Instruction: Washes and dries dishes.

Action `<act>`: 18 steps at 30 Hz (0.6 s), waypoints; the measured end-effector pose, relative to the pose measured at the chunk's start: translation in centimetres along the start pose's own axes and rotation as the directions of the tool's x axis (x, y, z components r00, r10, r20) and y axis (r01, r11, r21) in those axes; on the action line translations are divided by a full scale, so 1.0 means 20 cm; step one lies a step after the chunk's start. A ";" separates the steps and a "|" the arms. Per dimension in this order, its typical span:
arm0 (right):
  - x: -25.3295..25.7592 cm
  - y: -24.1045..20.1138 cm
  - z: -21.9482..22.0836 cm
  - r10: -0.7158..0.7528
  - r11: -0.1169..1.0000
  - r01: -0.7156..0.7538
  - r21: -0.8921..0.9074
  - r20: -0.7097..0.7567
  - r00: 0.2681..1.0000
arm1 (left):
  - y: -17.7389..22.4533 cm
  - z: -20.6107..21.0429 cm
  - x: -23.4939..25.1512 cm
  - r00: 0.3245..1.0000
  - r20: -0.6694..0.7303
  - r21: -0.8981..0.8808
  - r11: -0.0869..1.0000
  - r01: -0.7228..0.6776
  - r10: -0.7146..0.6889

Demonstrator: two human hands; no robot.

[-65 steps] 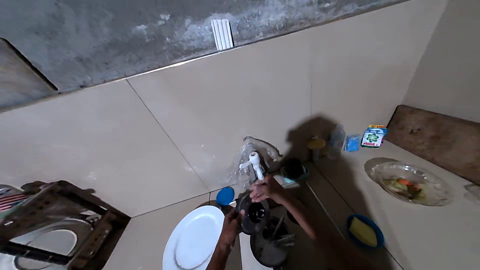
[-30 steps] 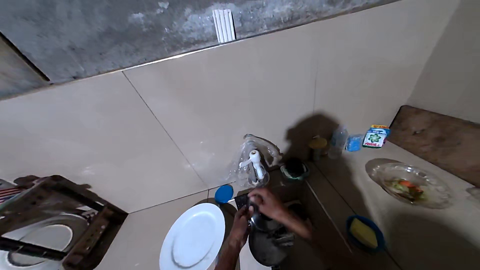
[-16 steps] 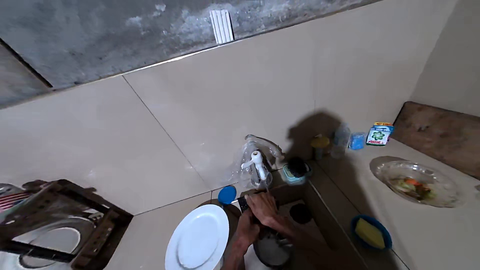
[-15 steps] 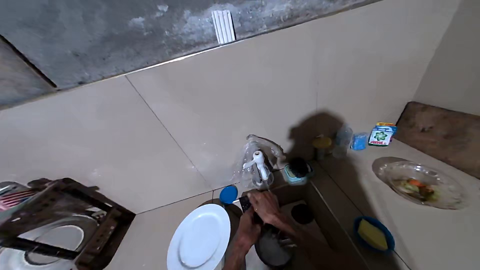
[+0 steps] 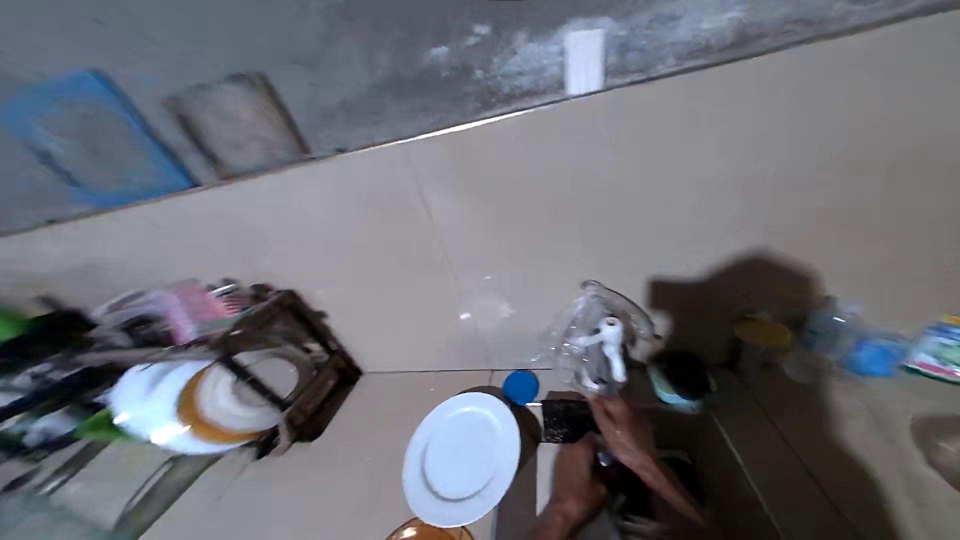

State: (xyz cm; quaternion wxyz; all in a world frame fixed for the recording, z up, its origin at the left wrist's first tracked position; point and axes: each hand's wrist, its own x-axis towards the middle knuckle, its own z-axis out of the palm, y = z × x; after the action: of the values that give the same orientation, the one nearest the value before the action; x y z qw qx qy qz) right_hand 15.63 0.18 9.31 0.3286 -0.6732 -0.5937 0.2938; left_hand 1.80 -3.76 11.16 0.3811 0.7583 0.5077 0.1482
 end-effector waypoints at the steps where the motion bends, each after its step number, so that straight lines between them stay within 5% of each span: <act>1: 0.04 0.06 0.02 -0.014 0.992 0.025 0.125 -0.091 0.996 | -0.01 0.00 -0.02 1.000 -0.015 -0.062 0.998 -0.003 0.003; 4: 0.08 0.20 0.02 0.090 0.903 0.044 0.428 -0.287 0.954 | -0.12 0.04 -0.08 0.979 -0.202 -0.414 0.902 -0.122 0.040; 7: -0.04 0.32 -0.07 0.060 0.814 0.003 0.581 -0.091 0.994 | -0.24 0.08 0.00 0.932 -0.360 -0.679 0.678 -0.282 0.027; 11: -0.11 0.38 -0.10 -0.194 0.561 0.045 0.826 0.079 0.978 | -0.30 0.08 0.14 0.947 -0.298 -0.835 0.513 -0.199 -0.118; 15: -0.16 0.26 -0.18 0.017 0.721 -0.069 0.690 0.083 0.996 | -0.24 0.28 0.31 0.849 -0.341 -0.881 0.452 -0.139 -0.404; 18: -0.24 0.14 -0.22 0.007 0.849 0.033 0.527 -0.075 0.997 | -0.11 0.46 0.40 0.783 -0.293 -0.881 0.473 0.001 -0.548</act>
State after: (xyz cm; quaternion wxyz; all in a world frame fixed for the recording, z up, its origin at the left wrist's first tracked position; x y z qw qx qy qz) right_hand 20.23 -5.27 9.85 0.5246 -0.5633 -0.4823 0.4183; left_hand 9.45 -0.27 2.12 0.5583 0.3019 0.5755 0.5157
